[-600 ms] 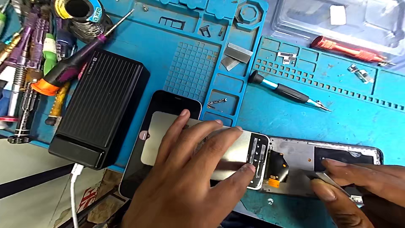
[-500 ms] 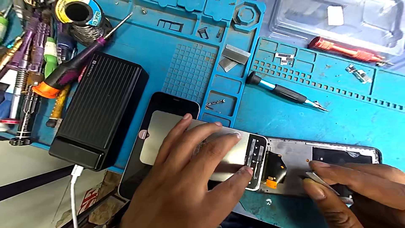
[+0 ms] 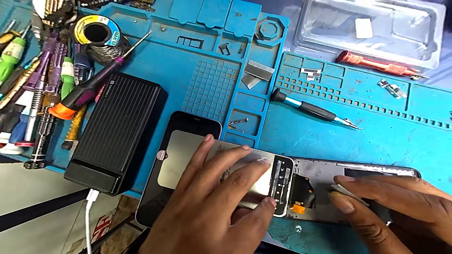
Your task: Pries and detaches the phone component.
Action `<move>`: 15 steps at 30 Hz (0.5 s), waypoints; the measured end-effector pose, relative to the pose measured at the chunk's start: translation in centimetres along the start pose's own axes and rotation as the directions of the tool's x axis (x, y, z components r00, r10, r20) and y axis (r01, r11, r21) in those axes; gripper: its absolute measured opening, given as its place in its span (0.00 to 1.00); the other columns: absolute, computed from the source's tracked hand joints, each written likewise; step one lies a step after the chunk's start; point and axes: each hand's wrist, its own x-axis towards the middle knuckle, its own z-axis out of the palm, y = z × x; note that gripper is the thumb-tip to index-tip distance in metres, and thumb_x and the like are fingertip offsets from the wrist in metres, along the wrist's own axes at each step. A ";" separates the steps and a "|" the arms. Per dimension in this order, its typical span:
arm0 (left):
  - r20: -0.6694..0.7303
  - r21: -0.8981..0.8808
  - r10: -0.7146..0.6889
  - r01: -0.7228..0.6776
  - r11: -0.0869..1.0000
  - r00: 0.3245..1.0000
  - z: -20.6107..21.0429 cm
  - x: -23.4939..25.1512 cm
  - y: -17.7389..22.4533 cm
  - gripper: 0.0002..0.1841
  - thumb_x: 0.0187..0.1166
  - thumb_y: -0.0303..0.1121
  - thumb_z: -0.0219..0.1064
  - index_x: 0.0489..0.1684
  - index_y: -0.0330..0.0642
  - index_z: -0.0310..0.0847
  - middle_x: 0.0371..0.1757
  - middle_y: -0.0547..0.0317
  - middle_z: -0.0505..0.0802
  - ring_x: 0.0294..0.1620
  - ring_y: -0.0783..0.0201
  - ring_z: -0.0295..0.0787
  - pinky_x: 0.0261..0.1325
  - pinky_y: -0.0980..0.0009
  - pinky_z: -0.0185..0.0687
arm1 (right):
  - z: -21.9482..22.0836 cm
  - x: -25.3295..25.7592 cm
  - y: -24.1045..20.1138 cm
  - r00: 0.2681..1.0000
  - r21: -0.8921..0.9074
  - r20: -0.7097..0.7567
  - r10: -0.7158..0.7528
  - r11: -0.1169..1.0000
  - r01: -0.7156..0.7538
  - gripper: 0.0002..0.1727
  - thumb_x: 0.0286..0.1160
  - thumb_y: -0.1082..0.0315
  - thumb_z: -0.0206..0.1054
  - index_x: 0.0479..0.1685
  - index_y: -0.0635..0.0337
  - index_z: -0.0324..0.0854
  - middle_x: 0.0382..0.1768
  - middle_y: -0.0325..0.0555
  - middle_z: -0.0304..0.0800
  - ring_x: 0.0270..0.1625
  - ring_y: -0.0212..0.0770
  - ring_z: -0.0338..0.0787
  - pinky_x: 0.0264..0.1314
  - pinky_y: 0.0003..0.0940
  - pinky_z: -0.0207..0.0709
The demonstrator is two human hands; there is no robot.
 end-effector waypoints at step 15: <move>0.075 0.070 -0.068 0.063 0.996 0.995 -0.1 0.3 0.6 0.26 0.83 0.56 0.63 0.75 0.55 0.82 0.74 0.58 0.86 0.85 0.52 0.71 0.90 0.35 0.48 | -0.8 7.0 0.8 0.938 0.040 0.340 -0.063 0.998 0.053 0.08 0.78 0.66 0.70 0.49 0.48 0.94 0.43 0.30 0.93 0.42 0.27 0.91 0.42 0.24 0.88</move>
